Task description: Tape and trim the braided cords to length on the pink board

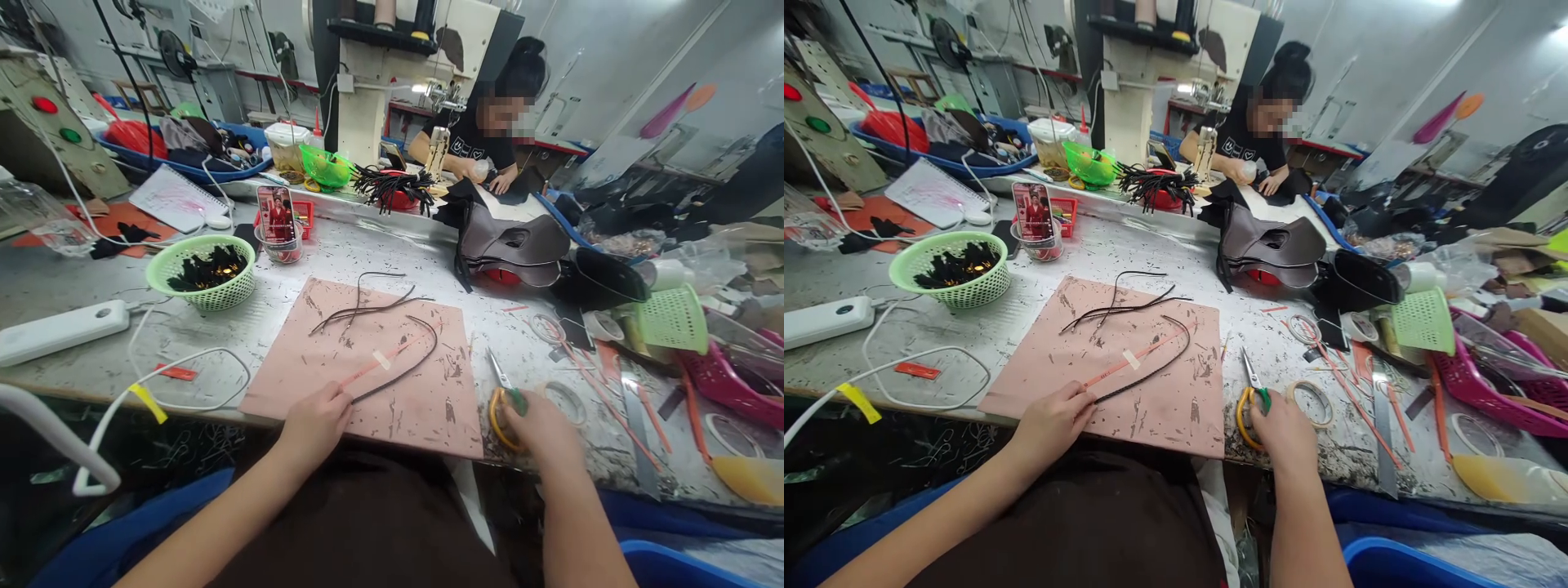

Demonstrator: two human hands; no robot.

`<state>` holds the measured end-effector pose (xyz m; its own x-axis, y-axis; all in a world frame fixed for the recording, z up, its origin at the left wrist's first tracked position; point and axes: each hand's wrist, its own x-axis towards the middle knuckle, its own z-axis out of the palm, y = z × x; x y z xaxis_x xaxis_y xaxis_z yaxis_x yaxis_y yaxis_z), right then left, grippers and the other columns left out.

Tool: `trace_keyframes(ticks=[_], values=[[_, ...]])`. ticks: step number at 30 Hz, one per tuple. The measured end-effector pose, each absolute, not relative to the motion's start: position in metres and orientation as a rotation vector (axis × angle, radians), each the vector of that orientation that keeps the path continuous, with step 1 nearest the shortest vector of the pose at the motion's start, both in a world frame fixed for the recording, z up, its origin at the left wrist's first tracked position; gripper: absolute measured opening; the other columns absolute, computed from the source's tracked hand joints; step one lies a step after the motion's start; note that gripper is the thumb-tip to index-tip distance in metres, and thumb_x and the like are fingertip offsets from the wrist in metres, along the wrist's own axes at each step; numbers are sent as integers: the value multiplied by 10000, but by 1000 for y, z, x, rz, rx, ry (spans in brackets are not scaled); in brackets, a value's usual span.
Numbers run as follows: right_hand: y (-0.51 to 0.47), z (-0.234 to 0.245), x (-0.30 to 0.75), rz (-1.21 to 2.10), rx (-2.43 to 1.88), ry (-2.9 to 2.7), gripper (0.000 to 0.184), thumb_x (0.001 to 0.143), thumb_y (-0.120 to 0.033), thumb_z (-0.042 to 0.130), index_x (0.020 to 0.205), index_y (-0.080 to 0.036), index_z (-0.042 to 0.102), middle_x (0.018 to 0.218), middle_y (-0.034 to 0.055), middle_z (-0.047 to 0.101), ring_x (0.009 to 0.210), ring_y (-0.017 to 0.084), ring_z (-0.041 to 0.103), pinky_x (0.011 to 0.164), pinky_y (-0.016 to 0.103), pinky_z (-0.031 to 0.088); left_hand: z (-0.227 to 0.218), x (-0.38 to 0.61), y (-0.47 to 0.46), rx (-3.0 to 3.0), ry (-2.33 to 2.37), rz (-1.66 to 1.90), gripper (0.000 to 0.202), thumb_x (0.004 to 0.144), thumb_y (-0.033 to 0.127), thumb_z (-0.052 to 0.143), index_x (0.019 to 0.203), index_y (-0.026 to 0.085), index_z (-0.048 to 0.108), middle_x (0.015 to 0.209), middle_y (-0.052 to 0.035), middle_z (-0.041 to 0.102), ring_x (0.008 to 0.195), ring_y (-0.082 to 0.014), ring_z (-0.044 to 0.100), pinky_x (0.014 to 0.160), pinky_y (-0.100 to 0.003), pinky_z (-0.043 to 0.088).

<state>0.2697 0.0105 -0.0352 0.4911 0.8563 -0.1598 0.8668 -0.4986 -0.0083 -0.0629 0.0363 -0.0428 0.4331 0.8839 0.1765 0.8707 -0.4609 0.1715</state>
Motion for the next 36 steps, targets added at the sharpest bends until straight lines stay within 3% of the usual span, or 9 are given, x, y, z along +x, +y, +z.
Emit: trace_keyframes(ticks=[4, 9, 13, 15, 19, 24, 30, 36], values=[[38, -34, 239, 52, 2577, 2021, 327, 826, -222, 406, 1038, -128, 638, 1075, 137, 625, 982, 250, 564, 872, 350, 408, -43, -62, 41, 2743, 1538, 432, 310, 827, 157, 384, 621, 194, 612, 636, -22, 623, 550, -129, 576, 472, -222, 370], [113, -44, 189, -35, 2147, 2590, 310, 839, -145, 413, 1039, -193, 645, 1238, 94, 541, 1101, 236, 479, 933, 357, 350, -44, -67, 43, 2897, 1423, 526, 315, 836, 155, 387, 611, 186, 605, 613, -26, 620, 507, -127, 552, 459, -224, 358], [149, -53, 175, -80, 2124, 2619, 332, 853, -107, 376, 1015, -179, 657, 1038, 86, 641, 959, 196, 536, 858, 297, 389, -42, -81, 41, 2986, 1431, 569, 299, 831, 120, 380, 649, 186, 608, 595, -18, 609, 458, -121, 516, 427, -228, 325], [151, -54, 178, -70, 2188, 2598, 366, 869, -101, 327, 1066, -145, 632, 1031, 100, 639, 974, 192, 528, 872, 292, 384, -41, -93, 39, 3061, 1479, 614, 293, 827, 107, 393, 631, 186, 596, 557, -10, 583, 448, -121, 506, 434, -233, 327], [131, -56, 191, -43, 2295, 2517, 387, 886, -145, 300, 1159, -145, 575, 1116, 107, 593, 1025, 208, 499, 898, 323, 371, -45, -116, 32, 3146, 1438, 768, 230, 814, 106, 463, 643, 183, 596, 544, 4, 573, 468, -123, 526, 490, -241, 370], [104, -60, 193, 5, 2362, 2350, 379, 877, -260, 394, 1217, -178, 539, 1090, 118, 565, 964, 253, 483, 848, 383, 371, -51, -124, 29, 3120, 1445, 756, 225, 812, 73, 438, 775, 171, 638, 686, -23, 661, 573, -142, 610, 563, -253, 432], [100, -58, 189, 25, 2408, 2220, 405, 893, -373, 361, 1254, -253, 500, 1091, 101, 521, 980, 251, 450, 835, 388, 349, -42, -118, 22, 3126, 1405, 802, 255, 843, 146, 418, 852, 148, 673, 643, -36, 676, 531, -161, 615, 511, -276, 424], [102, -56, 189, -9, 2421, 2161, 429, 897, -414, 336, 1279, -270, 469, 1123, 99, 501, 993, 256, 436, 844, 398, 338, -53, -119, 11, 3044, 1551, 761, 271, 832, 237, 470, 1005, 146, 659, 773, -72, 726, 572, -181, 651, 513, -264, 445]])
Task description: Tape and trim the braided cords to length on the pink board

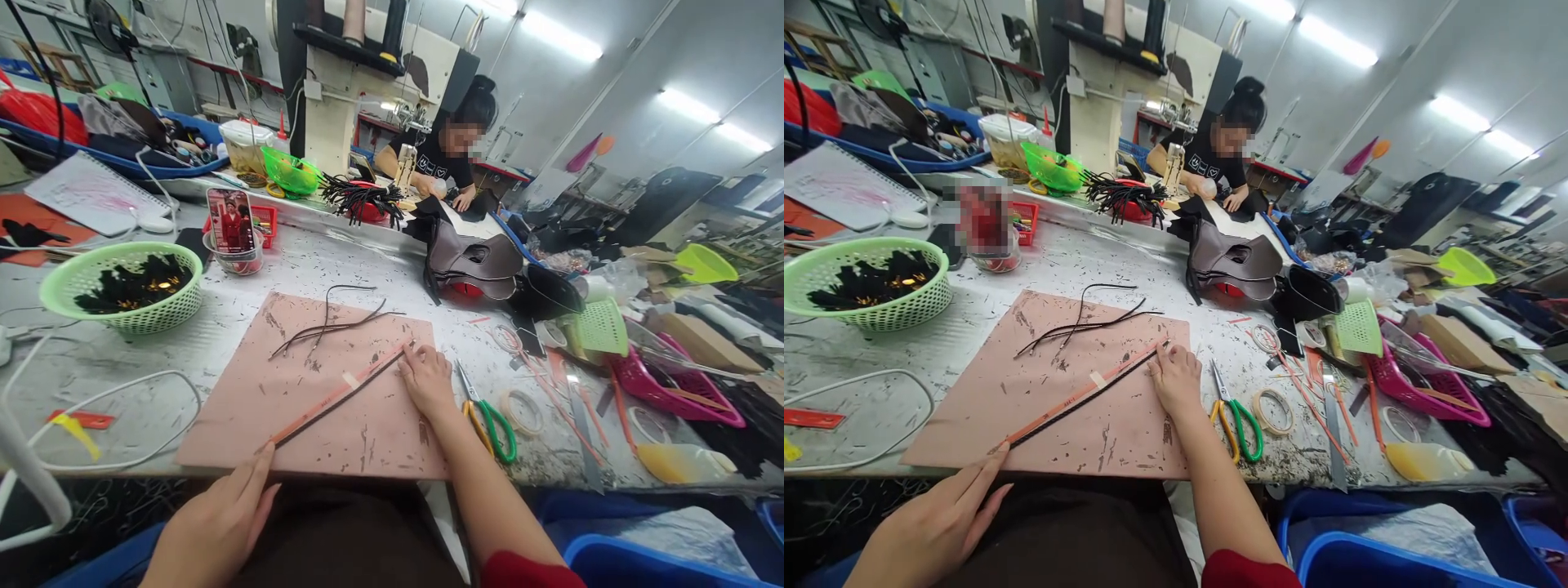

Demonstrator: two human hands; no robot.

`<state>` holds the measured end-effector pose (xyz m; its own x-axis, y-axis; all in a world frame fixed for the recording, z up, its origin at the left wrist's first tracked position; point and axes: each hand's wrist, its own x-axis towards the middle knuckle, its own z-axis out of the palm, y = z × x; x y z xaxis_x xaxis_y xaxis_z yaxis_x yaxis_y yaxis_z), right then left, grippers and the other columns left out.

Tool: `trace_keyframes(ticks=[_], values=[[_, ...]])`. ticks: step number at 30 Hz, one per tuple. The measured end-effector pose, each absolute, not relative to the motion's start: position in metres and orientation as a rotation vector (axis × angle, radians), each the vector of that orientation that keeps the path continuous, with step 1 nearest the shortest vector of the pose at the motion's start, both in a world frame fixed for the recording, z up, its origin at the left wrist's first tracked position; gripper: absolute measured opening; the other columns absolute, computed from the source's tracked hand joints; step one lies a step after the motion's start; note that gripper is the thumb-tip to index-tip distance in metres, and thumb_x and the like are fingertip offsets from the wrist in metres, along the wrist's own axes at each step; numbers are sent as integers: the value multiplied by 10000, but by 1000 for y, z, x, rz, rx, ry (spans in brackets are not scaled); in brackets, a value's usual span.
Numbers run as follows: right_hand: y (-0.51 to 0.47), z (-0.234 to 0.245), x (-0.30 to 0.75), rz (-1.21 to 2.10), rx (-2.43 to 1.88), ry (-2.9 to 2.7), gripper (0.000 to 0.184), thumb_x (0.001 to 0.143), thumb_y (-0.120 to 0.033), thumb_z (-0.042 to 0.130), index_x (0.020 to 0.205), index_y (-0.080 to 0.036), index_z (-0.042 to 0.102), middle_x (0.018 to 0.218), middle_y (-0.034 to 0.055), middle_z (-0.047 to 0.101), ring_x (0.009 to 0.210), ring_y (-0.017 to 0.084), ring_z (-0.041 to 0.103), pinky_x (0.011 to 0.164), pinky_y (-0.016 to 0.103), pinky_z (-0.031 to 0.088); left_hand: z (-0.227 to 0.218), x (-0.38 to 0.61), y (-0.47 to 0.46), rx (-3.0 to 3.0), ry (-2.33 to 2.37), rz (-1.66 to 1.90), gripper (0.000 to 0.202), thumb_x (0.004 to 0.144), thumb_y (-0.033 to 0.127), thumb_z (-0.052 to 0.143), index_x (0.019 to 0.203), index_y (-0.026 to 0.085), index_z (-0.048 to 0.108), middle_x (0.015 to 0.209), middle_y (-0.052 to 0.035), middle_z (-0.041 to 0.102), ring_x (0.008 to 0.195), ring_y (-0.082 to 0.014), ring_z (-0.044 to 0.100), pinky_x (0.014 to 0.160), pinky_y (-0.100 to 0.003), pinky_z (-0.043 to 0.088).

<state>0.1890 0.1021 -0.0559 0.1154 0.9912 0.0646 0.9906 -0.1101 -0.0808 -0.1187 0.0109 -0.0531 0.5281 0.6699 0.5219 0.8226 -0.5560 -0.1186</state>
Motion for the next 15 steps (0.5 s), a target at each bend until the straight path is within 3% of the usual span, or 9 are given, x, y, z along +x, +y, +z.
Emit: trace_keyframes(ticks=[6, 15], values=[[105, -58, 191, 56, -2305, -1990, 457, 893, -452, 320, 1299, -281, 442, 1136, 94, 487, 1003, 257, 428, 858, 412, 330, -68, -121, 6, -2467, -1365, -491, 328, 840, 268, 449, 1083, 150, 633, 731, -80, 719, 533, -179, 638, 477, -248, 451], [96, -58, 192, -16, -2337, -2015, 454, 894, -437, 303, 1282, -265, 466, 1115, 109, 487, 968, 272, 418, 816, 422, 331, -59, -115, -7, -2668, -1996, -444, 432, 788, 277, 466, 1200, 181, 551, 696, -62, 696, 540, -180, 620, 425, -210, 387]])
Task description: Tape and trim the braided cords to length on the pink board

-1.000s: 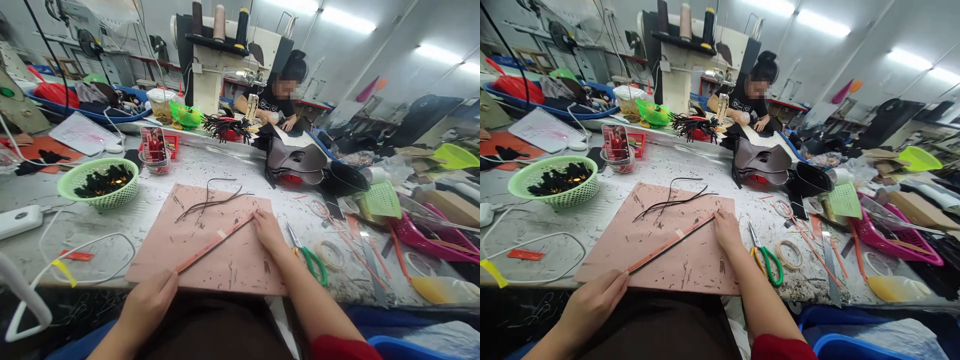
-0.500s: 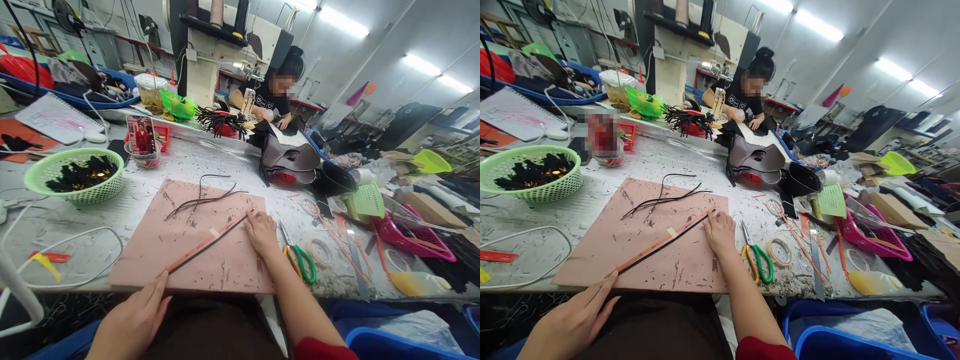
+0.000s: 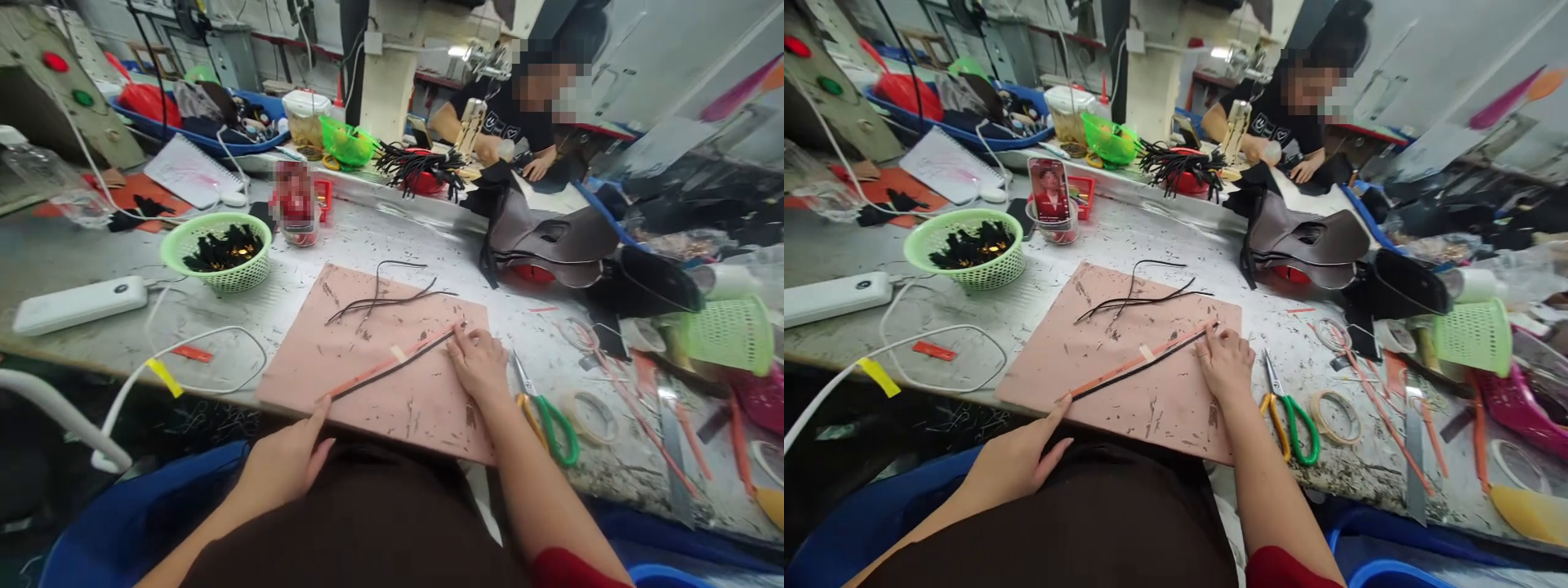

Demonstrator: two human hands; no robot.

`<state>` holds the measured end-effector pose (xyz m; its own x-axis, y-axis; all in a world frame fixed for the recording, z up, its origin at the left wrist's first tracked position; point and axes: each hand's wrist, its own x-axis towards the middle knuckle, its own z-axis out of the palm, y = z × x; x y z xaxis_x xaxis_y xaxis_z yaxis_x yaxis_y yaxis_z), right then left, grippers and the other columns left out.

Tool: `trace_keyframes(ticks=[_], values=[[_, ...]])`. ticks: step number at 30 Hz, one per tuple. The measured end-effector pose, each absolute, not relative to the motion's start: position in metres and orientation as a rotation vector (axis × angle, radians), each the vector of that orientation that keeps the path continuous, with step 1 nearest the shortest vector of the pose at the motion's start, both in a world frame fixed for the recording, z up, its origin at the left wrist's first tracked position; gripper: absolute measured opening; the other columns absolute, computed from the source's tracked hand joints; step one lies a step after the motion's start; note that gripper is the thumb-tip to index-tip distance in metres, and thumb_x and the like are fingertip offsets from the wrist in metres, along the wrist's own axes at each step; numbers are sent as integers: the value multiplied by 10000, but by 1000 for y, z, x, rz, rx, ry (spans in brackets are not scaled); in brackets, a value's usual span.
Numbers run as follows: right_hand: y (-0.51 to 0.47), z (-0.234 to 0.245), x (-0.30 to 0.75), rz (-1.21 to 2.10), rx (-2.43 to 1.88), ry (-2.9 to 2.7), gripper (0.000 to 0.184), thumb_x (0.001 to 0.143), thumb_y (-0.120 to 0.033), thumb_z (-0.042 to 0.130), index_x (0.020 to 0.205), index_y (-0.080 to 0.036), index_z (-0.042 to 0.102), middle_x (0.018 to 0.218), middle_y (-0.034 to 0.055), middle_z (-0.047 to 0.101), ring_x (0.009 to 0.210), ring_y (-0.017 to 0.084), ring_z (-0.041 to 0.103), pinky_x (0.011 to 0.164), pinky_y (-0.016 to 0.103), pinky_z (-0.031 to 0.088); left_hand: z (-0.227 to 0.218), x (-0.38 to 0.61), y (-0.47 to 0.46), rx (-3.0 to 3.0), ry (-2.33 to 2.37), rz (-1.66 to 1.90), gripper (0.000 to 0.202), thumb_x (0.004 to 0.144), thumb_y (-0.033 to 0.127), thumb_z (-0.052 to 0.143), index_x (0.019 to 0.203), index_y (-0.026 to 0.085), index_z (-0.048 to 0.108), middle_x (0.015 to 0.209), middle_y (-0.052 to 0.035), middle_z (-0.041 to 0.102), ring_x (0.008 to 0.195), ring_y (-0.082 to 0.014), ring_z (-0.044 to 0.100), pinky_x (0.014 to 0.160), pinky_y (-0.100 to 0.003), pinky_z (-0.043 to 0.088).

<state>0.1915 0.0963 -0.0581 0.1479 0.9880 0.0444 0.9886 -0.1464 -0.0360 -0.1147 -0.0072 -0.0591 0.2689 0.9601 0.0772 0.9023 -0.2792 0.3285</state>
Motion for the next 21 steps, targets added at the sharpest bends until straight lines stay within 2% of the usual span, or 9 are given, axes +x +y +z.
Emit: trace_keyframes(ticks=[4, 6, 9, 11, 13, 14, 16, 19, 21], values=[[95, -60, 192, -19, -2332, -2028, 454, 893, -443, 300, 1280, -273, 465, 1109, 96, 484, 950, 266, 419, 811, 416, 333, -56, -118, -9, 1942, 1667, 323, 519, 808, 298, 428, 1321, 225, 400, 500, 65, 529, 443, -120, 515, 465, -183, 372], [95, -60, 193, -16, -2338, -2024, 454, 891, -447, 300, 1282, -279, 460, 1106, 91, 482, 947, 263, 417, 817, 418, 332, -55, -120, -9, 1830, 1645, 377, 507, 814, 310, 419, 1312, 212, 413, 481, 83, 463, 427, -109, 474, 471, -180, 374], [95, -60, 193, -7, -2348, -2016, 461, 889, -453, 297, 1290, -281, 447, 1104, 89, 477, 952, 265, 411, 827, 421, 332, -55, -122, -11, 1832, 1689, 494, 460, 811, 312, 424, 1255, 207, 484, 507, 72, 498, 439, -109, 489, 482, -184, 398], [95, -59, 192, 9, -2352, -2013, 464, 889, -453, 297, 1294, -278, 443, 1109, 91, 473, 962, 268, 407, 836, 423, 331, -55, -122, -12, 1981, 1725, 551, 397, 816, 286, 423, 1183, 209, 552, 612, 25, 615, 506, -121, 562, 519, -191, 428], [94, -58, 191, 34, -2358, -2007, 464, 891, -449, 298, 1294, -272, 446, 1115, 94, 470, 976, 271, 402, 846, 423, 328, -57, -120, -13, 2229, 1667, 562, 339, 824, 248, 417, 1102, 211, 608, 870, -59, 703, 660, -150, 641, 590, -203, 459], [94, -57, 191, 46, -2361, -2004, 464, 891, -447, 297, 1293, -270, 448, 1119, 95, 469, 982, 272, 401, 850, 423, 327, -58, -118, -12, 2354, 1601, 536, 325, 826, 234, 417, 1076, 211, 623, 1006, -91, 691, 707, -163, 656, 600, -208, 466], [94, -57, 190, 59, -2364, -1999, 464, 891, -446, 290, 1293, -273, 448, 1123, 93, 467, 988, 271, 399, 856, 425, 324, -58, -112, -11, 2534, 1487, 402, 317, 823, 226, 424, 1067, 208, 625, 1184, -134, 615, 639, -162, 661, 530, -214, 460], [94, -58, 190, 71, -2368, -1986, 470, 891, -457, 270, 1294, -287, 441, 1121, 84, 466, 986, 266, 397, 865, 428, 318, -53, -101, -9, 2655, 1488, 104, 318, 813, 235, 434, 1076, 185, 605, 1282, -191, 521, 420, -122, 582, 381, -226, 391], [94, -60, 191, 78, -2374, -1973, 474, 890, -469, 261, 1293, -295, 440, 1120, 77, 465, 989, 264, 396, 871, 426, 314, -49, -95, -9, 2715, 1531, -85, 325, 813, 231, 429, 1087, 178, 595, 1311, -211, 482, 392, -130, 570, 353, -238, 381]])
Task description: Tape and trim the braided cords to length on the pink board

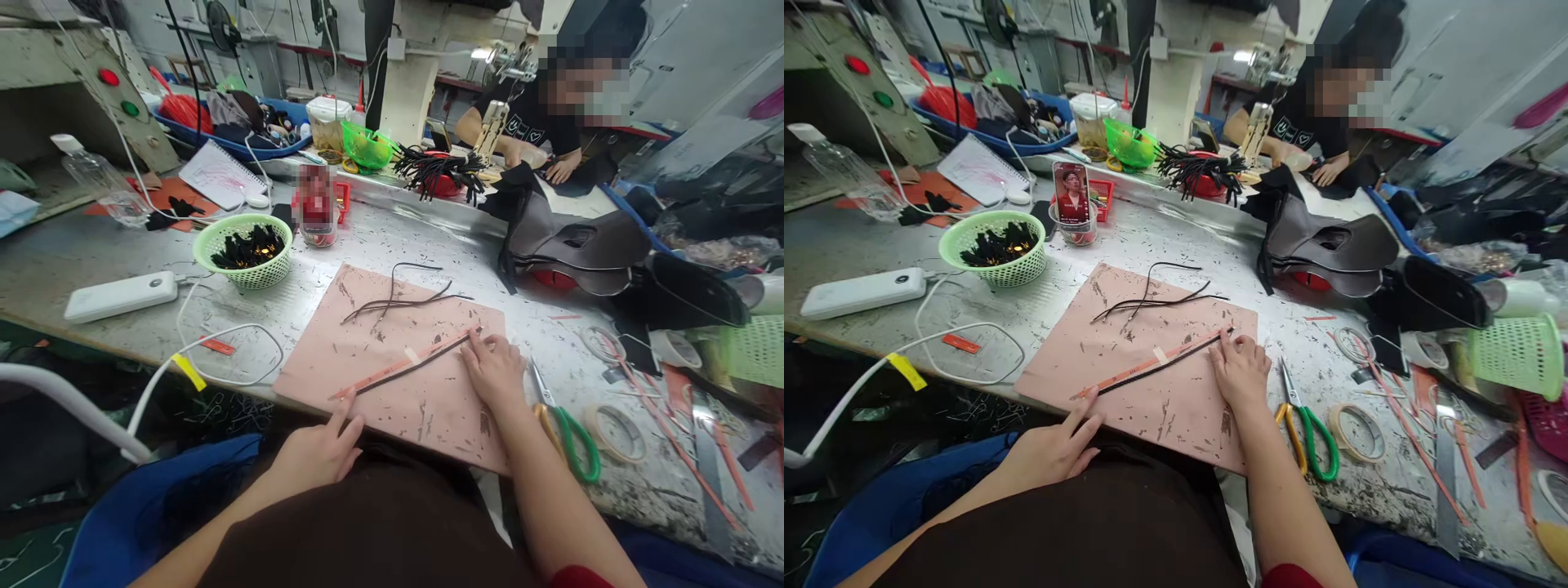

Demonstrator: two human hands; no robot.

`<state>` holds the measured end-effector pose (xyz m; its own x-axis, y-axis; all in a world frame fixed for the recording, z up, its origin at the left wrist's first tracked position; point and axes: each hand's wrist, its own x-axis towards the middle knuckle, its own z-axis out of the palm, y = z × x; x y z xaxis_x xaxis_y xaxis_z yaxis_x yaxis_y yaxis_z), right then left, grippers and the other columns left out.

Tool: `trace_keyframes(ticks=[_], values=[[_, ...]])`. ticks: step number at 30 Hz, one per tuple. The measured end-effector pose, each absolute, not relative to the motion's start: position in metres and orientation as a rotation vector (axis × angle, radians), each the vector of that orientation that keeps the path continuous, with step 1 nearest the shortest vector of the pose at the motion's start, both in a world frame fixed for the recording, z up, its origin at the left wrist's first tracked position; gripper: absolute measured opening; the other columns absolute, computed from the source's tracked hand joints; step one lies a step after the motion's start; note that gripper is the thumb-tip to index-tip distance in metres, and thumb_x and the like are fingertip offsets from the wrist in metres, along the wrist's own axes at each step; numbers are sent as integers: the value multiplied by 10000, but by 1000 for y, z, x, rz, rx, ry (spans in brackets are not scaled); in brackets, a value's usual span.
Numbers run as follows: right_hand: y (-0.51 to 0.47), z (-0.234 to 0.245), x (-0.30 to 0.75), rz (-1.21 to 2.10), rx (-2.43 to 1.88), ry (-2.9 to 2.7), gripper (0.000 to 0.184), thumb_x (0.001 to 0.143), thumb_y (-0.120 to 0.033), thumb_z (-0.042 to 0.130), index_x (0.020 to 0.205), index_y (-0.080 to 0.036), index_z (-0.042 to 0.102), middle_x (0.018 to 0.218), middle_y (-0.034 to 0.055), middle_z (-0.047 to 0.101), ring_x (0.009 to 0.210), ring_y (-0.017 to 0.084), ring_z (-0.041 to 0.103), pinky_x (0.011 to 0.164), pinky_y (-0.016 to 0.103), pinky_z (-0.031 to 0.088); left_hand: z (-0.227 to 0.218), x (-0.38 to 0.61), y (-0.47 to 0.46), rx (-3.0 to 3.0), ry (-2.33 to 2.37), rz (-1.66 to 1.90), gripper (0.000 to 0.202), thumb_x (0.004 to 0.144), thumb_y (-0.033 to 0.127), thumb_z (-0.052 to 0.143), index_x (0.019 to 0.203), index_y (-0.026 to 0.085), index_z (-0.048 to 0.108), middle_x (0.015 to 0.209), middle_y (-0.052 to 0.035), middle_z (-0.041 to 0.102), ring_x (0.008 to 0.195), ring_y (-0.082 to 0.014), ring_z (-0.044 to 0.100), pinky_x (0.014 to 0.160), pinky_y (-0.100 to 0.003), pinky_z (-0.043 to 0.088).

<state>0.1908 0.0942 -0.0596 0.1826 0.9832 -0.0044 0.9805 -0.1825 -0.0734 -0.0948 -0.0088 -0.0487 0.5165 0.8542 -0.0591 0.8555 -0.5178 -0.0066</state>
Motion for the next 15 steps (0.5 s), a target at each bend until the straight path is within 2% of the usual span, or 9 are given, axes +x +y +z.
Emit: trace_keyframes(ticks=[4, 9, 15], values=[[93, -60, 190, 59, -2378, -1958, 470, 885, -473, 276, 1285, -296, 451, 1122, 73, 465, 989, 264, 395, 874, 420, 311, -42, -90, -12, 2774, 1576, -265, 351, 826, 229, 420, 1136, 202, 582, 1320, -210, 466, 399, -160, 591, 344, -262, 403], [92, -62, 191, 38, -2361, -1973, 455, 884, -448, 297, 1272, -287, 470, 1112, 74, 475, 987, 263, 395, 874, 416, 309, -38, -89, -16, 2755, 1608, -347, 376, 835, 238, 420, 1181, 233, 564, 1319, -200, 459, 402, -179, 598, 337, -283, 416], [92, -64, 191, -25, -2340, -1989, 440, 888, -429, 316, 1266, -279, 482, 1105, 82, 487, 970, 258, 409, 849, 404, 316, -36, -86, -17, 2801, 1582, -361, 393, 828, 209, 413, 1194, 217, 557, 1323, -198, 438, 389, -169, 583, 338, -290, 416]])
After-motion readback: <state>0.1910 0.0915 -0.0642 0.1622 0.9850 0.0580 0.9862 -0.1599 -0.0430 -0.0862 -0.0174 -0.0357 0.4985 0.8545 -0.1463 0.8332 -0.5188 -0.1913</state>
